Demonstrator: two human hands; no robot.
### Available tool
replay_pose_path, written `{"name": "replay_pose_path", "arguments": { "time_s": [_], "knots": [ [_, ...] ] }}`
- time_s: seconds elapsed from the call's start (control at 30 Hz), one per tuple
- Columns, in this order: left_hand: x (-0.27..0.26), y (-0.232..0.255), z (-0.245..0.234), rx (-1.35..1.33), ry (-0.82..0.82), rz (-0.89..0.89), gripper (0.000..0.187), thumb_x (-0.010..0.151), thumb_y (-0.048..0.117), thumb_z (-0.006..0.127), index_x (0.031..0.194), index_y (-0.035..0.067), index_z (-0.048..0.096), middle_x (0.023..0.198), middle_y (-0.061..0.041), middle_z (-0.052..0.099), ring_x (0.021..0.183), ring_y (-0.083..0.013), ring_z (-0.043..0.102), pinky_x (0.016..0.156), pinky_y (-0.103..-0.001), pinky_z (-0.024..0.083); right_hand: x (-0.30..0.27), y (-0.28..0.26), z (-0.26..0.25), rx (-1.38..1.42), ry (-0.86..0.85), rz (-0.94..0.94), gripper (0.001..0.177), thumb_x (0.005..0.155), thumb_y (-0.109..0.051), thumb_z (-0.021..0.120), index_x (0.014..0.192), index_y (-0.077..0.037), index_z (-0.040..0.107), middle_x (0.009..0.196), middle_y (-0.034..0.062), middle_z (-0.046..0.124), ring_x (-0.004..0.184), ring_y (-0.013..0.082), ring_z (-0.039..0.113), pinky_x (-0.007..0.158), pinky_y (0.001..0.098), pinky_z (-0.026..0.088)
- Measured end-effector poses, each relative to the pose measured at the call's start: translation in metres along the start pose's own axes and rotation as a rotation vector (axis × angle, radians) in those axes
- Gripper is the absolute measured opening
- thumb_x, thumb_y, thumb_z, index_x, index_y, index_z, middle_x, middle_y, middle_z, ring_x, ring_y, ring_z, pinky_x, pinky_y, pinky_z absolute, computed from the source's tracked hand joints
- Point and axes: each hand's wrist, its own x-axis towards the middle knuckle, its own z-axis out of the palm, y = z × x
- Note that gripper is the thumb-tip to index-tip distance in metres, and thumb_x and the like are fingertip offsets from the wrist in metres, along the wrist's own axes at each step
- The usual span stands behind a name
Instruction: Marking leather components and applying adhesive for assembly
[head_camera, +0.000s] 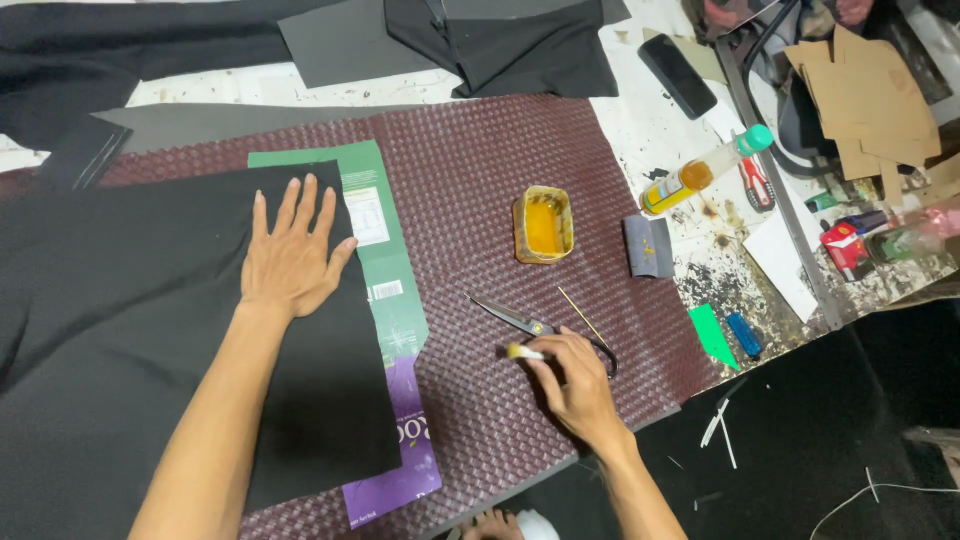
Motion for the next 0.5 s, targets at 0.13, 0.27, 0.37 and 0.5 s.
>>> {"name": "replay_pose_path", "arguments": {
  "time_s": [0.13,0.27,0.37,0.5],
  "knots": [
    [0.001,0.0,0.001,0.009,-0.002,-0.01,0.077,0.106,0.063,0.021,0.164,0.013,0.031,0.173,-0.015,0.022,0.161,-0.033,0.015,0.128,-0.062,0.003,0.031,0.042,-0.007,0.26,0.319,0.266,0.016,0.099,-0.002,0.06,0.114,-0.001,0.055,0.092,0.0166,0.077,0.08,0.0297,0.078,0.081,0.0453,0.057],
    [-0.001,0.0,0.001,0.015,-0.008,-0.019,0.076,0.106,0.062,0.02,0.163,0.013,0.032,0.173,-0.015,0.023,0.162,-0.0321,0.014,0.129,-0.06,0.002,0.099,0.068,-0.04,0.336,0.369,0.391,0.016,0.104,0.003,0.051,0.119,0.009,0.053,0.103,0.0258,0.068,0.08,0.0269,0.073,0.073,0.0387,0.06],
    [0.0,0.002,-0.002,-0.006,-0.003,-0.024,0.076,0.106,0.061,0.022,0.164,0.013,0.031,0.173,-0.014,0.022,0.161,-0.0317,0.015,0.129,-0.06,0.003,0.135,0.073,-0.057,0.196,0.29,0.338,0.039,0.094,0.002,0.072,0.126,0.007,0.051,0.099,0.0206,0.073,0.076,0.0248,0.072,0.071,0.0375,0.056],
    [0.0,0.004,-0.005,0.012,-0.011,-0.028,0.075,0.107,0.061,0.02,0.163,0.013,0.032,0.173,-0.014,0.023,0.161,-0.0312,0.017,0.128,-0.06,0.003,0.163,0.089,-0.064,-0.123,0.09,0.164,0.014,0.089,-0.016,0.083,0.101,-0.014,0.076,0.093,0.0086,0.075,0.089,0.0326,0.074,0.078,0.0396,0.056]
  ]
}}
